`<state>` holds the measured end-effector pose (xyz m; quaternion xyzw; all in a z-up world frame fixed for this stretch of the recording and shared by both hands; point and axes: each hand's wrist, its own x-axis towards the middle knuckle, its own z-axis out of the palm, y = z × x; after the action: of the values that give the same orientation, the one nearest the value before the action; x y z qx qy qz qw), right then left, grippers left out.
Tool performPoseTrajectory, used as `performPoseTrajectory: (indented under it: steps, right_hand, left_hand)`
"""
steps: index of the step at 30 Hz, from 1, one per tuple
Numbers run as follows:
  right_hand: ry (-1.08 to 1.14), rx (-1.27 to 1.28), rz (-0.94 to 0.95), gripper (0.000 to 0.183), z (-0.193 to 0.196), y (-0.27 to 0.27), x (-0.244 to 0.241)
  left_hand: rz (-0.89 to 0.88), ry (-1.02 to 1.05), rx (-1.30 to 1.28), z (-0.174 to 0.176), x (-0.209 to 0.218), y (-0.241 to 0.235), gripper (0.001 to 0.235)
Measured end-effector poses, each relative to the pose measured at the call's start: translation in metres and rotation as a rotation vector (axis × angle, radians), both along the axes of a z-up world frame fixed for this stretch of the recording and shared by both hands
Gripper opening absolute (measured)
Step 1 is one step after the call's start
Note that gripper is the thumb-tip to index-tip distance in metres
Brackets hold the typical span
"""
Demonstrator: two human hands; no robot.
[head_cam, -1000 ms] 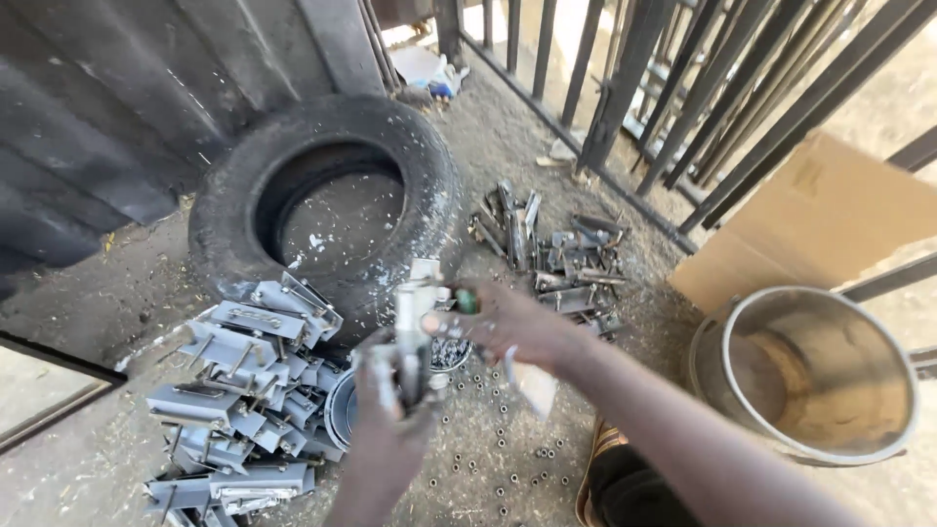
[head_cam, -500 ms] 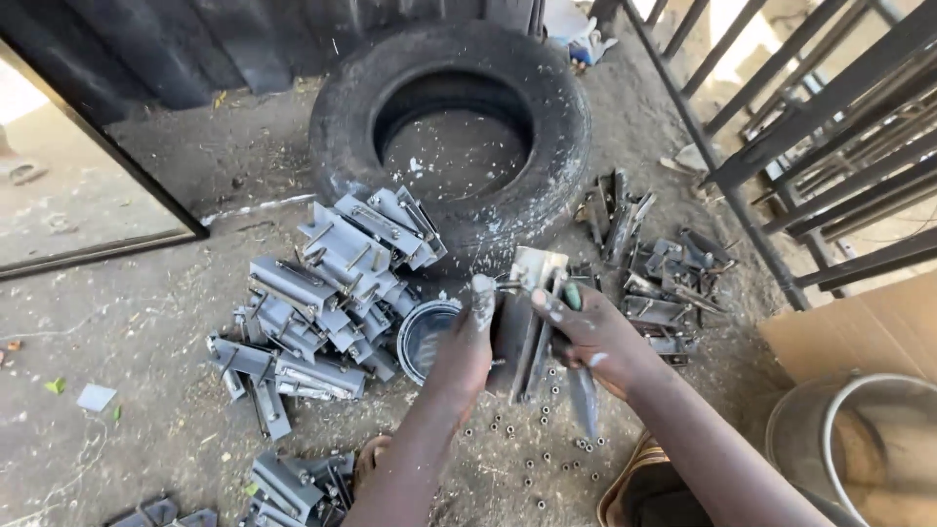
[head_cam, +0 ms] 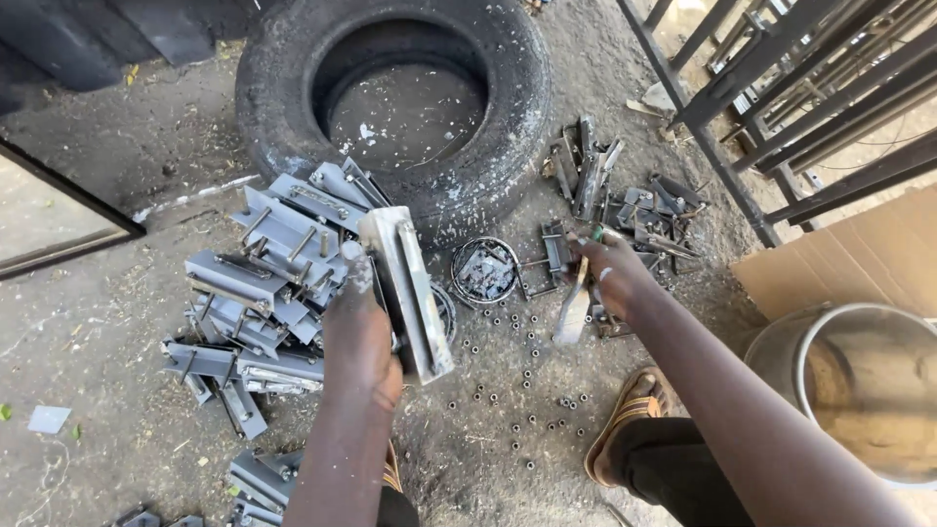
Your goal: Painting small metal brackets with a brush and assembling them into a larger structure on the workshop floor.
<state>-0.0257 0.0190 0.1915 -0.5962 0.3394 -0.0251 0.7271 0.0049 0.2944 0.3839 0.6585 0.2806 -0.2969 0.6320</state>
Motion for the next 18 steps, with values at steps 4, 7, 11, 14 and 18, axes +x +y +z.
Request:
performPoseTrajectory:
  steps: [4,7,11,14,18]
  right_hand:
    - [0.111,0.199,-0.148,0.02,-0.133,-0.013,-0.002]
    - [0.457,0.31,-0.398,0.038,-0.234,-0.013,0.009]
    - [0.268,0.424,-0.522,0.059,-0.243,0.018,0.011]
    - [0.204,0.266,-0.389,0.068,-0.224,0.016,0.018]
    - [0.114,0.012,0.103,0.035,-0.094,0.036,0.053]
  left_hand:
    - [0.171,0.021,-0.115,0.009,0.001,-0.004,0.059]
    - [0.123,0.129,-0.102,0.009,0.003,-0.009,0.054]
    - [0.08,0.111,-0.098,0.005,0.01,-0.01,0.056]
    - [0.086,0.098,-0.094,-0.005,0.014,-0.007,0.059]
    - [0.111,0.049,-0.128,-0.012,0.012,-0.003,0.07]
